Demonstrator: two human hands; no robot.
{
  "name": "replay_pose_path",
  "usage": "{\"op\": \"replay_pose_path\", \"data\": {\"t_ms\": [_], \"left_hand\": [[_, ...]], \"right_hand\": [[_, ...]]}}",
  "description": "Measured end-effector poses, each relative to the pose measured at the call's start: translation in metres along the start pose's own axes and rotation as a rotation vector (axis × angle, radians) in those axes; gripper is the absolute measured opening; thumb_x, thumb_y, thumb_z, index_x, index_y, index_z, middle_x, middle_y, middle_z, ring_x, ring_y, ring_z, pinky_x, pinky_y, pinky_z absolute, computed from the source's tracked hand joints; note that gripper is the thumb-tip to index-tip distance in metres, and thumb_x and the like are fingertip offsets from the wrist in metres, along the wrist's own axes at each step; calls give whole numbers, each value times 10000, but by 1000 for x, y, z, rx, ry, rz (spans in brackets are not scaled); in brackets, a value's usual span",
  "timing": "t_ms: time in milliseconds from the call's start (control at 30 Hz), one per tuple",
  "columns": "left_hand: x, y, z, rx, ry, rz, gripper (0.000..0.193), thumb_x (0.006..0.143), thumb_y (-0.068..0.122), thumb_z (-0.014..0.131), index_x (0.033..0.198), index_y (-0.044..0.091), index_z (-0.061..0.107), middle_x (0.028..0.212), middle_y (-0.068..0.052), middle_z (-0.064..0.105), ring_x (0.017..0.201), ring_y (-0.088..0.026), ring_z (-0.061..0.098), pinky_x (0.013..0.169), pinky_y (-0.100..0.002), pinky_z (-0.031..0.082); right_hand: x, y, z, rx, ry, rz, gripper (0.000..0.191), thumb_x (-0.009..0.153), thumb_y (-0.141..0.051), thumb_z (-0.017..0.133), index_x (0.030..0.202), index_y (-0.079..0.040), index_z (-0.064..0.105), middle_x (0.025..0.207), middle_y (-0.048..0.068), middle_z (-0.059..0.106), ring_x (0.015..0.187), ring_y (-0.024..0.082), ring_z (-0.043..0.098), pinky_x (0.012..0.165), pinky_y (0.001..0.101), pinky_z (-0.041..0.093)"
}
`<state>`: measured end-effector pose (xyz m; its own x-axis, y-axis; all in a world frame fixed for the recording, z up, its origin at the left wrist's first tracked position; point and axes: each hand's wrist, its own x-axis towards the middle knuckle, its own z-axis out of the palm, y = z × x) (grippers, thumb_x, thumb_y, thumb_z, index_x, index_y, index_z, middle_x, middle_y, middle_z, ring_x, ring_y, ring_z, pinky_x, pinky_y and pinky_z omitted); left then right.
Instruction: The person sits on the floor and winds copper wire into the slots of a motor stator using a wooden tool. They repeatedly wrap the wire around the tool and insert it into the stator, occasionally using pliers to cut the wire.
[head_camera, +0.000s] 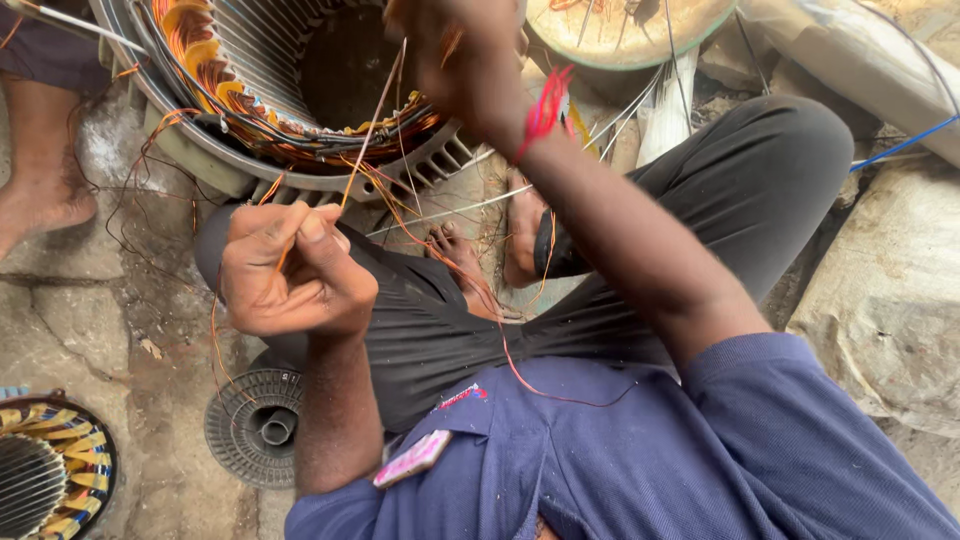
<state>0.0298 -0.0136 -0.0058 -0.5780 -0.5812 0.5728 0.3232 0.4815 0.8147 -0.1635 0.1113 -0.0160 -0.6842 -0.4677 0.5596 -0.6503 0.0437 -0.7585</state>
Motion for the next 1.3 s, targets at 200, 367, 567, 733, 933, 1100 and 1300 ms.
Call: {"op": "replay_pose_path", "data": {"t_ms": [200, 367, 567, 733, 933, 1100, 1300], "left_hand": [[5, 6, 1, 36, -35, 105, 88, 1049, -19, 646, 1098, -39, 576, 948, -164, 653, 689, -185, 641, 606, -269, 534], [8, 12, 5, 34, -156, 272, 176, 944, -135, 660, 1048, -6, 601, 880, -116, 652, 702, -208, 609, 600, -334, 505], [6, 17, 9, 68, -269, 428, 305, 880, -208, 667, 1095, 3, 615, 918, -101, 650, 795, -264, 621, 695, -383, 530], [4, 15, 6, 94, -240, 473, 354, 853, -221, 695, 1113, 5, 612, 929, -106, 651, 795, -275, 627, 685, -394, 534], [0, 12, 5, 85, -334, 523, 387, 789, -216, 669, 1116, -16, 617, 933, -111, 651, 794, -280, 623, 672, -412, 523], [2, 18, 2, 147, -195, 355, 367, 853, -226, 667, 1123, 18, 619, 927, -96, 640, 800, -281, 650, 667, -390, 537], [8, 38, -20, 465, -428, 27, 190, 866, -85, 686, 1045, -21, 687, 859, -148, 623, 708, -307, 648, 627, -413, 518]], "right_hand": [[-39, -32, -32, 300, 50, 21, 81, 1053, 104, 571, 1054, 27, 596, 976, 150, 712, 886, 232, 761, 744, 323, 646], [-27, -6, -37, 168, 186, 73, 58, 1126, 30, 621, 1070, 18, 611, 922, 124, 760, 785, 177, 770, 666, 262, 592], [-13, 8, -18, -276, 93, -123, 99, 931, 87, 692, 902, -4, 719, 829, 115, 748, 752, 207, 714, 660, 363, 554], [-25, 9, -21, 23, 22, -34, 78, 1009, 96, 622, 998, 24, 648, 917, 120, 724, 865, 197, 718, 766, 350, 580], [-21, 1, -17, -30, -61, -258, 88, 997, 99, 647, 960, 19, 646, 864, 144, 713, 800, 222, 720, 707, 348, 578], [-65, -21, -40, 471, 4, 55, 82, 1146, -23, 589, 1065, -8, 590, 989, 109, 693, 863, 206, 734, 758, 302, 642], [-87, -4, -49, 282, 221, 293, 87, 1091, -41, 664, 1075, 21, 604, 1012, 95, 734, 932, 143, 736, 858, 279, 598]]}}
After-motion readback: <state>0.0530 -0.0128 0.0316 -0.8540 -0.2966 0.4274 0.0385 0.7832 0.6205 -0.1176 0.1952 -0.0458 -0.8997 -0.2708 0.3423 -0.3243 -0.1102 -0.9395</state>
